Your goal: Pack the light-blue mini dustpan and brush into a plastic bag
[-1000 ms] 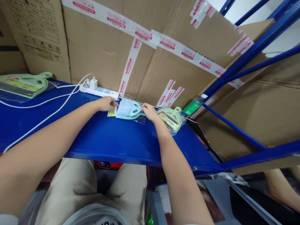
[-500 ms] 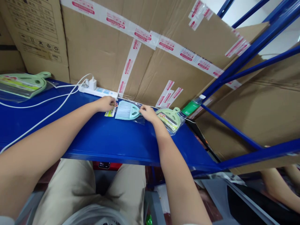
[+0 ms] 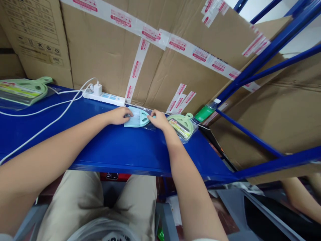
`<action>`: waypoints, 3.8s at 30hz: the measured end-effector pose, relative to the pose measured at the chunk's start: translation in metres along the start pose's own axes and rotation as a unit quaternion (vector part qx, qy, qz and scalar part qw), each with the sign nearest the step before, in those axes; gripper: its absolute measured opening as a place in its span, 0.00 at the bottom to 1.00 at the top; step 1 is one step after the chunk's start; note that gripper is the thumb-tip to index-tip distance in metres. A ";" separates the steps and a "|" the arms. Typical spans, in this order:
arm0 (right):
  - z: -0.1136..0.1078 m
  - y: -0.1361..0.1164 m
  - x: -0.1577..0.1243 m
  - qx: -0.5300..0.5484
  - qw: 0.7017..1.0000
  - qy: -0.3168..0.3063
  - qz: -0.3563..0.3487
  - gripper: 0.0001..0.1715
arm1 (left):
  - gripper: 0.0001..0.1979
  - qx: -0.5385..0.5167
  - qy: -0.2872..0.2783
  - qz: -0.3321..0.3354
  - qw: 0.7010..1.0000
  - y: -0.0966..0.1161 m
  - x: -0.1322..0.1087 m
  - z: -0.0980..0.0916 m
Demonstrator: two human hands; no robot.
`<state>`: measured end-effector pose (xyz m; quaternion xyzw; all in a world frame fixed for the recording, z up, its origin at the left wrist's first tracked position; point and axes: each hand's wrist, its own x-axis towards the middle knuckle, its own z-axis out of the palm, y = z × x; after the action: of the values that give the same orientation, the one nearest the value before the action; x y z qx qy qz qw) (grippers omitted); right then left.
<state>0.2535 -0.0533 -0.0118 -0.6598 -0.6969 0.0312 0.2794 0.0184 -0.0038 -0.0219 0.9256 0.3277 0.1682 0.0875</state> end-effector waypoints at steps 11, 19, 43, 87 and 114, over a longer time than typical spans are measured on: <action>-0.018 -0.001 -0.003 -0.021 0.985 -0.027 0.169 0.16 | 0.19 0.012 0.012 0.002 1.000 -0.006 0.001 0.006; -0.013 -0.008 -0.002 0.269 0.911 -0.075 0.302 0.17 | 0.19 -0.036 -0.003 -0.019 0.999 0.000 0.000 0.003; -0.028 0.000 -0.002 0.519 0.823 -0.048 0.225 0.13 | 0.21 -0.304 0.170 -0.254 0.902 0.014 -0.002 -0.019; 0.017 0.030 0.020 0.326 0.917 0.112 0.202 0.23 | 0.15 -0.421 0.245 -0.342 0.804 0.005 -0.012 -0.050; 0.005 -0.007 0.010 0.453 0.879 0.141 0.035 0.21 | 0.14 -0.543 0.253 -0.257 0.759 0.029 -0.010 -0.045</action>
<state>0.2452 -0.0436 -0.0095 -0.4822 -0.5364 0.2596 0.6422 0.0117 -0.0300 0.0255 0.5279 0.4176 0.5167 0.5291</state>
